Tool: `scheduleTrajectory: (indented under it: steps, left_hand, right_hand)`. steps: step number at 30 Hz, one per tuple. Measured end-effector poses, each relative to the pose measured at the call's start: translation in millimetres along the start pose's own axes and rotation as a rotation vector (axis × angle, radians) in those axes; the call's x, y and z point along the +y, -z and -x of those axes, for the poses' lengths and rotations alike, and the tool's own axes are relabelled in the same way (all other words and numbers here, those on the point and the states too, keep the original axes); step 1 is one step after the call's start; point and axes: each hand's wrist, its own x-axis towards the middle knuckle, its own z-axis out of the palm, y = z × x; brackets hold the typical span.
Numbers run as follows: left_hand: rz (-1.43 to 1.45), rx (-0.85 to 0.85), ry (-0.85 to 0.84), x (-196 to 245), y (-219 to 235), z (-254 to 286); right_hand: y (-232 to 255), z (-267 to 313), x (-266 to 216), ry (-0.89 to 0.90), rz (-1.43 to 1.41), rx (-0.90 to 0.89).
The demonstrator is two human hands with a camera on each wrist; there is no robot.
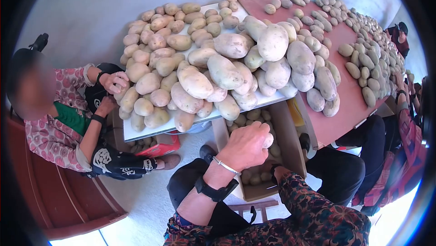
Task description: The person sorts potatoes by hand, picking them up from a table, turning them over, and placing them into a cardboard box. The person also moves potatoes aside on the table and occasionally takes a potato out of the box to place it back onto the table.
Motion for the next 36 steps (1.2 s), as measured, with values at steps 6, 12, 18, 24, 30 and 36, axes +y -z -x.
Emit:
scheduleTrajectory:
  steps: [6,12,18,24,30,36]
  left_hand:
    - [-0.004,0.024,-0.001,-0.6,1.7,-1.7]
    - [-0.027,0.064,0.029,-4.1,6.8,0.1]
    - [-0.039,0.102,0.126,-6.3,14.2,7.4]
    - [-0.039,0.273,0.353,-4.0,27.4,14.7]
    - [-0.013,0.283,0.340,-4.8,28.2,18.5]
    - [0.033,0.330,0.305,-7.8,24.6,17.9]
  right_hand:
    - [25.7,-11.9,6.0,-0.071,0.003,-0.066]
    - [215.0,90.8,-138.3,-0.534,-0.463,-0.344]
    - [285.5,140.1,-185.8,-0.066,-0.950,-0.342]
    - [374.3,173.6,-249.0,0.296,-1.131,-0.158]
    - [453.2,165.8,-329.1,0.500,-0.902,0.186]
    - [540.9,76.7,-356.1,0.498,-0.573,0.328]
